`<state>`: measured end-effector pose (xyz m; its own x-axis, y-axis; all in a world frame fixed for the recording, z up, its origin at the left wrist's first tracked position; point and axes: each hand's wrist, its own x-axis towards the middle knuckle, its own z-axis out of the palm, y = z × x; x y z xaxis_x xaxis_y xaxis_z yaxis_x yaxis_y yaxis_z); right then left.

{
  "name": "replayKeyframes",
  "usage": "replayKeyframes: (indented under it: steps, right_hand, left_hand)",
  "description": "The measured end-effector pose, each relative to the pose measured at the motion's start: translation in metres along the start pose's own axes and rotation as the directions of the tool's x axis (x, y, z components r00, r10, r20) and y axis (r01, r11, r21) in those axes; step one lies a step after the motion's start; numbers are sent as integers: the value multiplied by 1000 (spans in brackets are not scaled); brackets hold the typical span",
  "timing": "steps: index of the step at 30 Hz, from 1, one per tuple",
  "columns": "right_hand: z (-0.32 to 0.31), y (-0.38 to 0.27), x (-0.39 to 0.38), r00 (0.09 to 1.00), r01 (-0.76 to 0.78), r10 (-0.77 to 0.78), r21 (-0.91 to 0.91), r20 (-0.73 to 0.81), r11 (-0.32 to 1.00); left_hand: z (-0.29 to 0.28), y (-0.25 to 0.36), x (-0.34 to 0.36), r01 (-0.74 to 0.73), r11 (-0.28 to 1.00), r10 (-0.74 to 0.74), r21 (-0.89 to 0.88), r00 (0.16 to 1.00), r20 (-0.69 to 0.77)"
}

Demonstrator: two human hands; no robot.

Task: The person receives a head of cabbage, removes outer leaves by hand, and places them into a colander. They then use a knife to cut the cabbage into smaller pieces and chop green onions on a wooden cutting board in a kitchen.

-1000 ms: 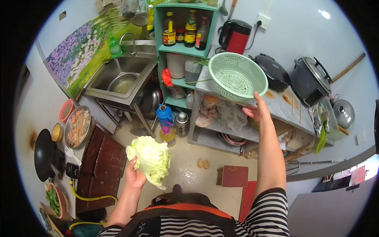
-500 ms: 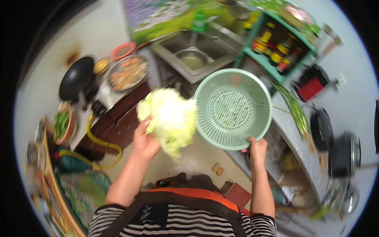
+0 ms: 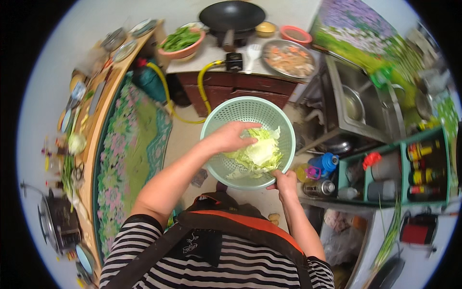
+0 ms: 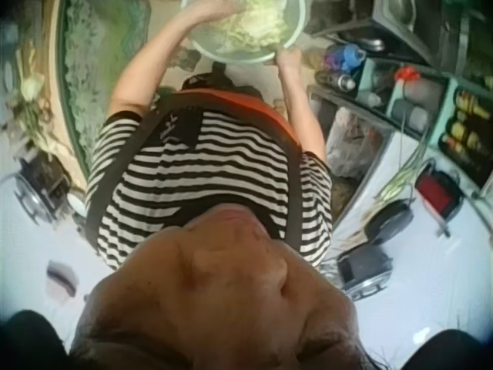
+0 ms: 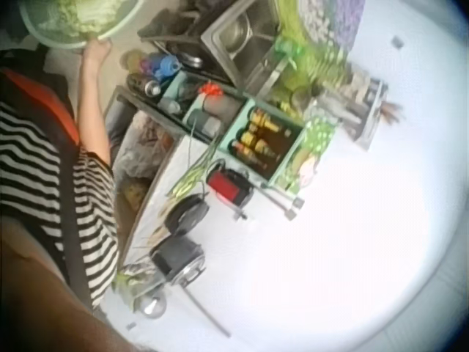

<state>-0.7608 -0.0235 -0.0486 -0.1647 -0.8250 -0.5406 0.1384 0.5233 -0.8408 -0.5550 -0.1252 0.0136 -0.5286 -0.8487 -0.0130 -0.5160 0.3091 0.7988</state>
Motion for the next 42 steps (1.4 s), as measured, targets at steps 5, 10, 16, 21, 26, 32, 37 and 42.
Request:
replayKeyframes:
  steps: [5, 10, 16, 21, 26, 32, 37, 42]
  right_hand:
    - [51, 4, 30, 987, -51, 71, -136, 146, 989]
    - [102, 15, 74, 958, -64, 147, -316, 245, 947]
    - [201, -10, 102, 918, -52, 192, -376, 347, 925]
    - [289, -49, 115, 858, -11, 206, -384, 471, 923]
    - [360, -113, 135, 750, 16, 229, -363, 620, 931]
    - [472, -197, 186, 677, 154, 190, -389, 711, 908]
    - [579, -246, 225, 560, 270, 137, -336, 817, 903]
    - [647, -271, 250, 574, 288, 115, -331, 811, 899]
  left_hand:
    - [-69, -52, -88, 140, 908, -295, -396, 883, -366]
    - [-99, -119, -206, 272, 706, -662, -654, 583, -472]
    - [-96, -179, -314, 235, 516, -849, -824, 270, -455]
    - [-105, -196, -306, 59, 373, -906, -926, 236, -351]
    - [-127, -215, -286, -19, 357, -907, -934, 231, -352]
    - [-168, -234, -267, -125, 414, -900, -901, 94, -427]
    - [-205, -225, -256, -157, 494, -869, -855, -52, -492]
    - [-215, -220, -264, -132, 556, -823, -821, -228, -520]
